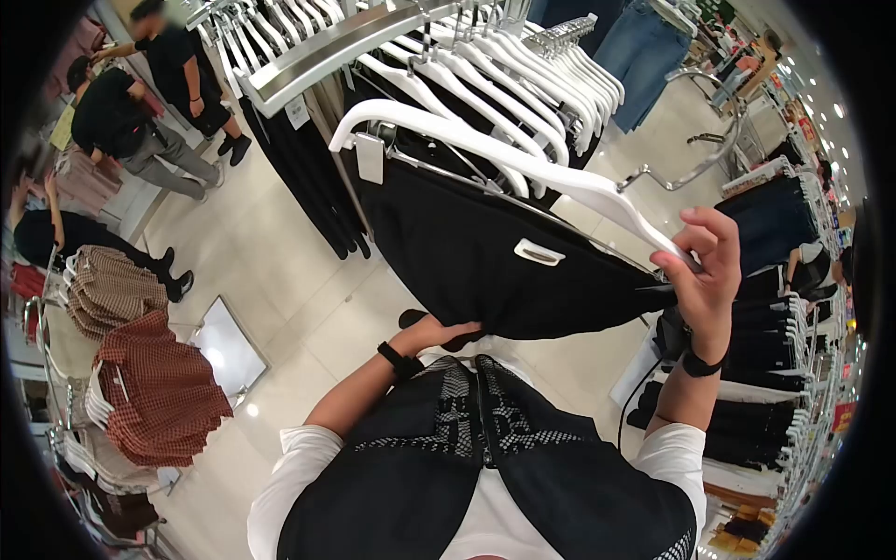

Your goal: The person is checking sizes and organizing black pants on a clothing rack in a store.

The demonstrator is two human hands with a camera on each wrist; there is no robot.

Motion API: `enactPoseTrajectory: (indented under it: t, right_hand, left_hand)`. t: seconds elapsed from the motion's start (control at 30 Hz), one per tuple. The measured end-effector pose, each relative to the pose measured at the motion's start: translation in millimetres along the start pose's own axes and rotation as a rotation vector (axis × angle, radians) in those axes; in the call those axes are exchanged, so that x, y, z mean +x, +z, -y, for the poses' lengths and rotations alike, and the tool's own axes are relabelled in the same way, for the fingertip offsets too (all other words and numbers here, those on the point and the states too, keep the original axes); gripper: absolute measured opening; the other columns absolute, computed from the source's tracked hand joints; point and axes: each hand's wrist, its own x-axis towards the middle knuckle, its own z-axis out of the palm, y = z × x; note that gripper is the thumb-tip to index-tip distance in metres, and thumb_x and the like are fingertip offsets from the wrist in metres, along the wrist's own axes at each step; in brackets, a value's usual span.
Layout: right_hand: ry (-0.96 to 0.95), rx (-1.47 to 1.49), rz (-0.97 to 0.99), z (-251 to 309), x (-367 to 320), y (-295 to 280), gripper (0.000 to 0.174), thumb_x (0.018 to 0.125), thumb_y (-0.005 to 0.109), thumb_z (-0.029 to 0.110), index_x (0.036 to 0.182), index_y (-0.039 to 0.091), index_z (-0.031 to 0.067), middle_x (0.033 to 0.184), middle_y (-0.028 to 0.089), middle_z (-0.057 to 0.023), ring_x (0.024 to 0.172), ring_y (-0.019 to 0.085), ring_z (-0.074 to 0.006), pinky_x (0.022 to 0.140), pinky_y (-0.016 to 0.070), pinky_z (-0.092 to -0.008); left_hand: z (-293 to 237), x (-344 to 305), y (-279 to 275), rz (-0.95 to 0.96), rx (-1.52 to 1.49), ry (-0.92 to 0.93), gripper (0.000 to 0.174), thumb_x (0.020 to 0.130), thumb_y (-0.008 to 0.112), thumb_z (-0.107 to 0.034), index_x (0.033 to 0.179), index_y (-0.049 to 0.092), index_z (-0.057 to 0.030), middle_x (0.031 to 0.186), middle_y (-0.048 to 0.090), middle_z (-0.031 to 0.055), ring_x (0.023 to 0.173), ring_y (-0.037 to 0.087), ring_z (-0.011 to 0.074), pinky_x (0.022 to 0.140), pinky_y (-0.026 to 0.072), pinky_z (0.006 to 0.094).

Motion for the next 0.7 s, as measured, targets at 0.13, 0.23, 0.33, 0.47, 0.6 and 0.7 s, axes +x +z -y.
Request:
enactPoseTrajectory:
  t: [0.13, 0.23, 0.33, 0.47, 0.6, 0.7]
  right_hand:
    - [-0.016, 0.031, 0.006, -32.5, 7.4, -14.8, 0.051, 0.083, 0.077, -0.002, 0.125, 0.049, 0.0022, 0.076, 0.058, -0.0024, 0.064, 0.053, -0.0066, 0.056, 0.0355, -0.0200]
    - [-0.040, 0.079, 0.027, -51.1, 12.8, -23.5, 0.049, 0.083, 0.076, -0.001, 0.124, 0.050, 0.0020, 0.071, 0.058, -0.0017, 0.061, 0.051, -0.0065, 0.054, 0.0339, -0.0208]
    - [-0.124, 0.125, 0.078, -68.7, 22.2, -25.4, 0.048, 0.083, 0.076, 0.000, 0.124, 0.051, 0.0016, 0.064, 0.058, -0.0021, 0.055, 0.049, -0.0066, 0.051, 0.0322, -0.0221]
    - [-0.237, 0.113, 0.115, -78.2, 35.3, -19.1, 0.046, 0.083, 0.076, 0.003, 0.123, 0.053, 0.0027, 0.056, 0.056, -0.0041, 0.046, 0.047, -0.0099, 0.047, 0.0315, -0.0244]
    - [-0.279, 0.097, 0.174, -79.2, 45.9, -11.9, 0.046, 0.082, 0.078, 0.006, 0.122, 0.055, 0.0038, 0.055, 0.055, -0.0045, 0.046, 0.049, -0.0136, 0.047, 0.0337, -0.0262]
    - [-0.300, 0.125, 0.201, -82.9, 48.8, -6.5, 0.045, 0.082, 0.078, 0.006, 0.121, 0.055, 0.0036, 0.055, 0.054, -0.0044, 0.046, 0.048, -0.0142, 0.047, 0.0338, -0.0264]
  left_hand:
    - [2.0, -2.5, 18.3, -0.151, -0.169, -0.170, 0.043, 0.089, 0.068, -0.024, 0.122, 0.062, 0.0032, 0.110, 0.068, 0.0095, 0.100, 0.063, 0.0179, 0.088, 0.0515, 0.0303]
    - [-1.2, -6.2, 38.6, -0.356, -0.302, -0.095, 0.041, 0.090, 0.059, -0.016, 0.124, 0.059, 0.0066, 0.115, 0.067, 0.0106, 0.103, 0.064, 0.0206, 0.092, 0.0518, 0.0329]
    - [27.1, 0.0, 59.9, -0.585, -0.334, 0.019, 0.041, 0.094, 0.055, -0.019, 0.122, 0.059, 0.0101, 0.118, 0.067, 0.0140, 0.105, 0.066, 0.0239, 0.094, 0.0520, 0.0350]
    - [16.9, -6.4, 91.9, -0.714, -0.433, -0.042, 0.044, 0.094, 0.052, -0.020, 0.126, 0.057, 0.0094, 0.122, 0.065, 0.0137, 0.109, 0.063, 0.0241, 0.098, 0.0493, 0.0346]
    - [26.2, -8.7, 110.3, -0.805, -0.429, 0.090, 0.047, 0.091, 0.052, -0.016, 0.131, 0.054, 0.0077, 0.128, 0.060, 0.0147, 0.118, 0.058, 0.0247, 0.104, 0.0445, 0.0352]
    - [27.3, -12.2, 120.6, -0.865, -0.437, 0.108, 0.048, 0.091, 0.052, -0.016, 0.132, 0.053, 0.0078, 0.129, 0.060, 0.0141, 0.118, 0.057, 0.0254, 0.104, 0.0445, 0.0354]
